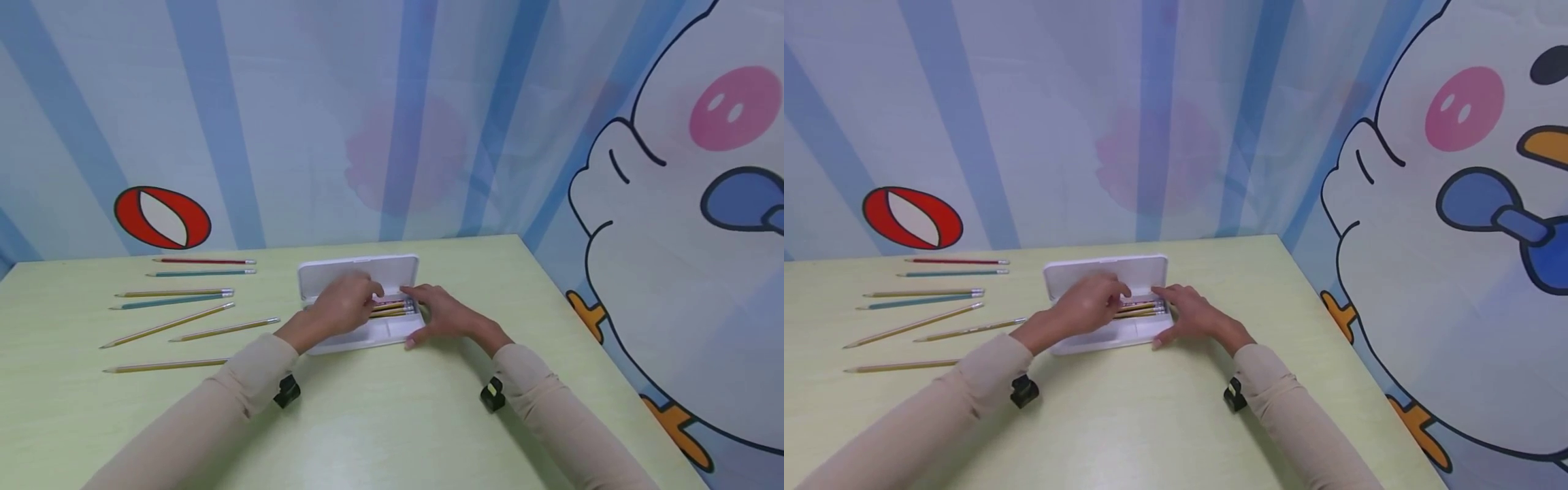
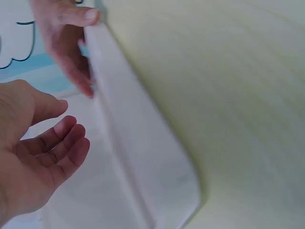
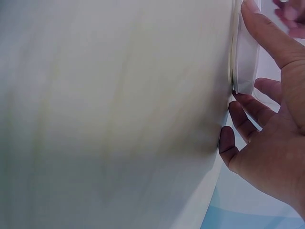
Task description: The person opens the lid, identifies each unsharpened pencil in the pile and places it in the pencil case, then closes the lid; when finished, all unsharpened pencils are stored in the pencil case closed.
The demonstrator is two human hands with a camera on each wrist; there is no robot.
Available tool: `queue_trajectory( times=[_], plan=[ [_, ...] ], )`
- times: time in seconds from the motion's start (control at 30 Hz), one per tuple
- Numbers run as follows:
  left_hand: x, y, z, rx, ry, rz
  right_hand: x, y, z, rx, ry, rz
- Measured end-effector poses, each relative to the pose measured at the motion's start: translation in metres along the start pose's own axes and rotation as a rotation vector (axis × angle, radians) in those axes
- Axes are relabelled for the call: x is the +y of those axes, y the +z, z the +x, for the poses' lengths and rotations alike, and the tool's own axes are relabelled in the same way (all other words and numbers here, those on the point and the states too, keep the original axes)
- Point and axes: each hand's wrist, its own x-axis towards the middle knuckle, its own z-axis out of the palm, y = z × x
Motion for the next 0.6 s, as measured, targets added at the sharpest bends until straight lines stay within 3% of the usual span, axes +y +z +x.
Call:
queue_trajectory(
  times=[0.3,0.47,0.6],
  plan=[
    [-0.004,-0.036,-0.014,0.195,0.066,-0.086,0.001,0.000,0.000,0.002,0.010,-0.001],
    [-0.013,-0.053,-0.021,0.290,0.039,-0.110,0.001,0.000,-0.001,0.004,0.002,0.010],
    [-0.024,-0.061,-0.023,0.319,-0.043,-0.064,0.001,0.000,-0.001,0.005,-0.004,0.009]
  ],
)
